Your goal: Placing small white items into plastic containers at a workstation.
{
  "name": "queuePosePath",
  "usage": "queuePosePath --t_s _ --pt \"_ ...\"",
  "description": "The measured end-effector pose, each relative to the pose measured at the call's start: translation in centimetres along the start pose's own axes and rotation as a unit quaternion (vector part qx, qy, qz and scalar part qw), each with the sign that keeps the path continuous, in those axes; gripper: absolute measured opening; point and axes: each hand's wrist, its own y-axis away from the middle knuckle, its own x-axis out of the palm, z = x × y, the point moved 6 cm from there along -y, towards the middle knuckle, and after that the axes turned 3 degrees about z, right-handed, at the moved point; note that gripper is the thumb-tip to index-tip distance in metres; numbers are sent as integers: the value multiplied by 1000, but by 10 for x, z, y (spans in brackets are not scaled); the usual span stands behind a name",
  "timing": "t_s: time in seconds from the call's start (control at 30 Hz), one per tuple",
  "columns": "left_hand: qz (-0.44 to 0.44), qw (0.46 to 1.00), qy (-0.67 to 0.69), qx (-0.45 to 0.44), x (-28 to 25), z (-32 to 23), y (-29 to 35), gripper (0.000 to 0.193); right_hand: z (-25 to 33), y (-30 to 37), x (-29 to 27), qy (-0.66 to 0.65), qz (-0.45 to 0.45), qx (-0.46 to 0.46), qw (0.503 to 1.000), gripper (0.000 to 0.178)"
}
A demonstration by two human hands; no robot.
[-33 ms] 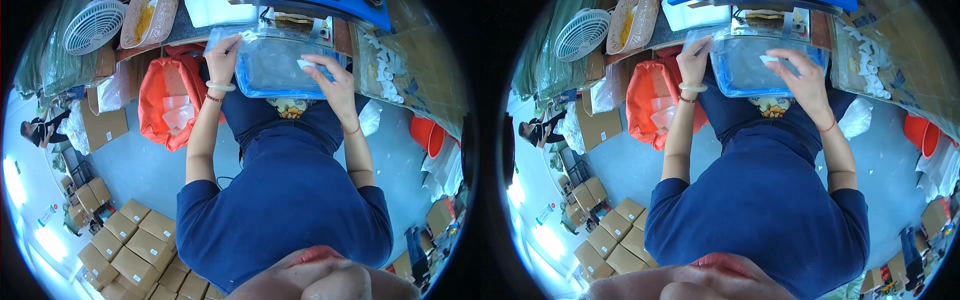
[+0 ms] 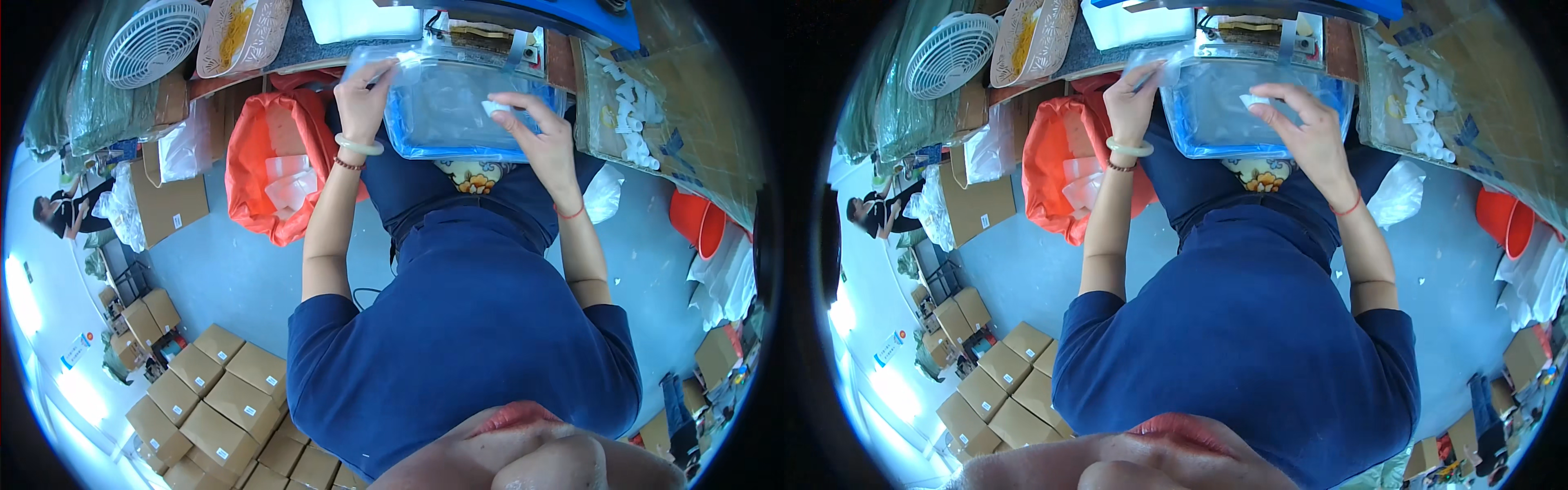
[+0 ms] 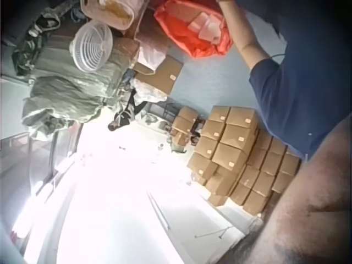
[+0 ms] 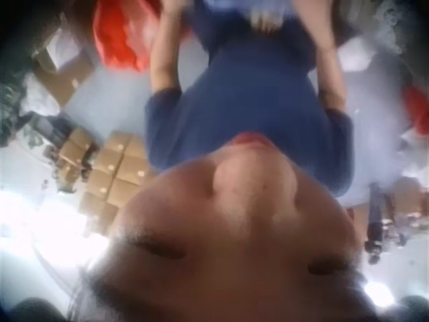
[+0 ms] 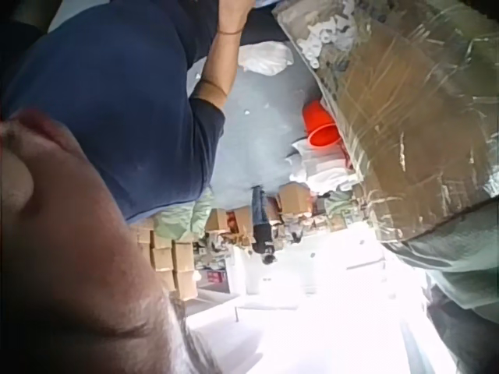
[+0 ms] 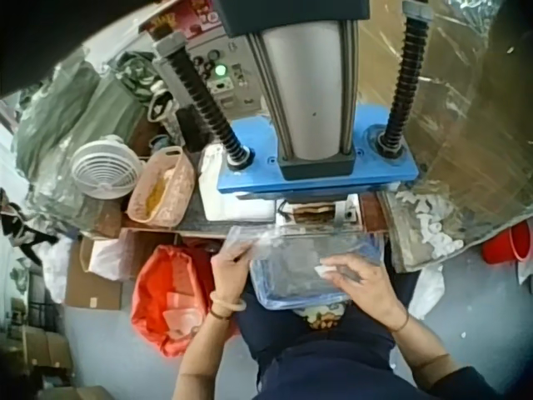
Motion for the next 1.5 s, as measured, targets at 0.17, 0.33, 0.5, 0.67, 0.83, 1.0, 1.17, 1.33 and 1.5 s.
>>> queuePosePath --t_s 0.17,0.33,0.5,0.67,0.83,1.0,1.17,1.33,1.5 --pt "79 973 194 -96 15 -28 8 17 25 -24 -6 -24 -40 -51 998 23" --pt "150 946 247 -145 30 -49 18 17 55 -40 -17 25 -42 -169 984 22" --pt "301 926 198 -111 40 -54 23 19 45 -46 -10 203 143 -151 957 26" --pt "399 777 402 -273 85 -35 34 23 -9 -51 -21 145 65 4 987 31" --pt "308 769 471 -304 109 -16 -15 25 4 -32 -72 228 -98 32 968 31" --pt "329 728 512 -314 117 -25 -19 27 -68 -24 -102 429 -198 -12 881 25" --pt "334 856 312 -241 83 -10 -19 28 -114 -25 -105 379 -184 12 907 23" --pt "-19 987 152 -46 -38 25 -121 21 -124 -22 -109 377 -199 -6 905 19" --pt "-235 970 26 46 -83 60 -277 43 -124 -28 -109 371 -211 18 904 19"
